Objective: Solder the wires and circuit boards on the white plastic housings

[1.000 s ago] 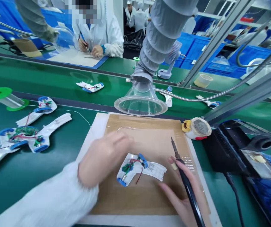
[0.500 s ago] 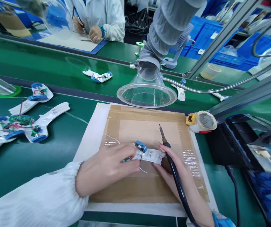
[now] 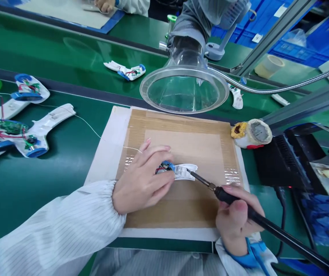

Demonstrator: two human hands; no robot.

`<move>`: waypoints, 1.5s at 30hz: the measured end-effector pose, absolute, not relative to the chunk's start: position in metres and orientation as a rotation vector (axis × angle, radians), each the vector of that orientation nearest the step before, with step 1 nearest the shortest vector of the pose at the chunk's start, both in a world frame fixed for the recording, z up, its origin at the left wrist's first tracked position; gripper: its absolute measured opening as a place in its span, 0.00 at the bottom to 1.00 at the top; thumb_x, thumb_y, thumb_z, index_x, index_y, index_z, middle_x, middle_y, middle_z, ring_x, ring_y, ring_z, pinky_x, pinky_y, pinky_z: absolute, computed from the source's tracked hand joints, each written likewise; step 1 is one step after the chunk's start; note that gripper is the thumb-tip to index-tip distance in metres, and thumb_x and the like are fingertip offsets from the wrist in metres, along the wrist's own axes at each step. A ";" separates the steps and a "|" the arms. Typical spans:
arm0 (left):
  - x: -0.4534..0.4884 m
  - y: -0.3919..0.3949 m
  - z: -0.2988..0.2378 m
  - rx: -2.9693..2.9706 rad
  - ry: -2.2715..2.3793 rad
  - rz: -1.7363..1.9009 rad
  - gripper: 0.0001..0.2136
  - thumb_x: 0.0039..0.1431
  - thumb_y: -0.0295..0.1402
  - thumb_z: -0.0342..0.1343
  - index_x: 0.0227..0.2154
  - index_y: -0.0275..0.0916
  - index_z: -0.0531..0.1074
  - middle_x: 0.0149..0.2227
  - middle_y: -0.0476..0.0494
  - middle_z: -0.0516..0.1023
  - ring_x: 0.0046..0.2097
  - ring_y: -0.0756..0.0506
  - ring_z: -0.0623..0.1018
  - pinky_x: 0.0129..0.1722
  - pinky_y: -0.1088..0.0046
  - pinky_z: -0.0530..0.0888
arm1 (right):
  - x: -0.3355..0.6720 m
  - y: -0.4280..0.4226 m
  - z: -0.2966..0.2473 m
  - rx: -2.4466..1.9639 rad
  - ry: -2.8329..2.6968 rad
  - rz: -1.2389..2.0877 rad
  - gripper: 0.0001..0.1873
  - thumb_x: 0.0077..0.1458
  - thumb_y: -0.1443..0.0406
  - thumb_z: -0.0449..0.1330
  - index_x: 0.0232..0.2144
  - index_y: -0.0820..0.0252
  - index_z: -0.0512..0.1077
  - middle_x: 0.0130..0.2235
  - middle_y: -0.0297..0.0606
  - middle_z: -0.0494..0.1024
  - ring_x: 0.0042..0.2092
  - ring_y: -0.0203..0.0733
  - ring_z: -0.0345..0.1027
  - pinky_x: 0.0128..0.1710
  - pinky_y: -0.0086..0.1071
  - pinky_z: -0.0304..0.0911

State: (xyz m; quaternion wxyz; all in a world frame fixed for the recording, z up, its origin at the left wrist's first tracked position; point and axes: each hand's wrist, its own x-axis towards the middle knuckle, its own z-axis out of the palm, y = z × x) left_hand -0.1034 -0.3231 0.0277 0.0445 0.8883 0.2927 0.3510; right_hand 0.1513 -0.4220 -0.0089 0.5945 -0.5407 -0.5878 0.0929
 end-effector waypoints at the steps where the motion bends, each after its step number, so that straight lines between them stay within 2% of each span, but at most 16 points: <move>1: -0.102 -0.324 0.027 2.732 0.914 1.075 0.10 0.70 0.23 0.60 0.33 0.42 0.79 0.49 0.41 0.84 0.65 0.38 0.81 0.81 0.39 0.65 | 0.151 -0.423 -0.008 -1.288 -1.392 0.250 0.13 0.77 0.57 0.61 0.45 0.51 0.84 0.29 0.33 0.81 0.25 0.40 0.73 0.25 0.36 0.68; 5: -0.100 -0.324 0.025 2.757 0.964 1.089 0.09 0.68 0.23 0.61 0.33 0.42 0.80 0.52 0.41 0.86 0.66 0.37 0.80 0.79 0.37 0.67 | 0.152 -0.424 -0.004 -1.318 -1.496 0.318 0.11 0.77 0.59 0.60 0.43 0.51 0.83 0.31 0.34 0.82 0.28 0.41 0.76 0.28 0.37 0.71; 9: -0.099 -0.323 0.023 2.774 0.973 1.082 0.09 0.71 0.24 0.60 0.34 0.41 0.80 0.52 0.39 0.86 0.66 0.37 0.80 0.76 0.41 0.73 | 0.151 -0.421 -0.001 -1.324 -1.543 0.327 0.10 0.76 0.61 0.61 0.45 0.51 0.83 0.32 0.34 0.84 0.29 0.41 0.77 0.30 0.36 0.73; 14: -0.097 -0.323 0.026 2.800 0.993 1.066 0.10 0.71 0.24 0.60 0.33 0.42 0.80 0.50 0.40 0.86 0.65 0.37 0.81 0.74 0.42 0.75 | 0.148 -0.418 0.002 -1.352 -1.553 0.352 0.09 0.76 0.62 0.62 0.44 0.52 0.83 0.31 0.33 0.82 0.29 0.40 0.77 0.30 0.36 0.73; 23: -0.096 -0.326 0.021 2.833 0.974 1.057 0.08 0.72 0.24 0.60 0.35 0.41 0.78 0.52 0.41 0.84 0.67 0.38 0.79 0.79 0.47 0.69 | 0.147 -0.414 0.003 -1.332 -1.602 0.334 0.09 0.75 0.61 0.61 0.44 0.51 0.83 0.30 0.33 0.82 0.27 0.40 0.76 0.28 0.36 0.73; 26: -0.101 -0.323 0.030 2.746 0.972 1.106 0.07 0.71 0.24 0.61 0.37 0.42 0.77 0.52 0.42 0.83 0.67 0.38 0.79 0.79 0.45 0.67 | 0.146 -0.410 0.003 -1.220 -1.611 0.292 0.10 0.76 0.61 0.60 0.42 0.51 0.82 0.29 0.33 0.82 0.25 0.39 0.73 0.25 0.35 0.69; 29: -0.109 -0.302 0.043 2.614 0.918 1.120 0.05 0.73 0.26 0.61 0.39 0.42 0.78 0.54 0.40 0.80 0.66 0.38 0.78 0.75 0.45 0.72 | 0.147 -0.411 0.003 -1.203 -1.582 0.288 0.12 0.77 0.61 0.59 0.43 0.52 0.82 0.31 0.34 0.82 0.27 0.40 0.74 0.26 0.36 0.69; 32: -0.112 -0.269 0.050 2.540 0.683 0.909 0.08 0.75 0.29 0.57 0.38 0.42 0.80 0.54 0.38 0.79 0.61 0.39 0.79 0.66 0.54 0.78 | 0.148 -0.413 0.002 -1.282 -1.464 0.264 0.14 0.78 0.57 0.59 0.43 0.52 0.83 0.29 0.34 0.81 0.26 0.40 0.73 0.25 0.35 0.67; 35: -0.109 -0.238 0.049 2.449 0.512 0.578 0.11 0.75 0.30 0.56 0.36 0.41 0.81 0.53 0.38 0.79 0.57 0.41 0.80 0.63 0.58 0.78 | 0.148 -0.414 -0.003 -1.331 -1.406 0.213 0.14 0.77 0.56 0.61 0.41 0.53 0.84 0.27 0.33 0.80 0.23 0.37 0.69 0.21 0.33 0.63; 40: -0.102 -0.218 0.038 2.263 0.433 0.430 0.09 0.73 0.30 0.59 0.37 0.41 0.82 0.53 0.39 0.79 0.54 0.43 0.81 0.61 0.63 0.77 | 0.149 -0.413 -0.008 -1.387 -1.432 0.229 0.13 0.77 0.56 0.62 0.42 0.52 0.85 0.33 0.35 0.86 0.28 0.39 0.77 0.30 0.35 0.74; 45: -0.101 -0.215 0.038 2.158 0.437 0.325 0.09 0.73 0.34 0.61 0.37 0.39 0.83 0.54 0.38 0.77 0.53 0.43 0.81 0.58 0.65 0.75 | 0.148 -0.411 -0.007 -1.355 -1.467 0.272 0.12 0.76 0.57 0.63 0.43 0.52 0.85 0.33 0.34 0.86 0.28 0.39 0.78 0.31 0.35 0.76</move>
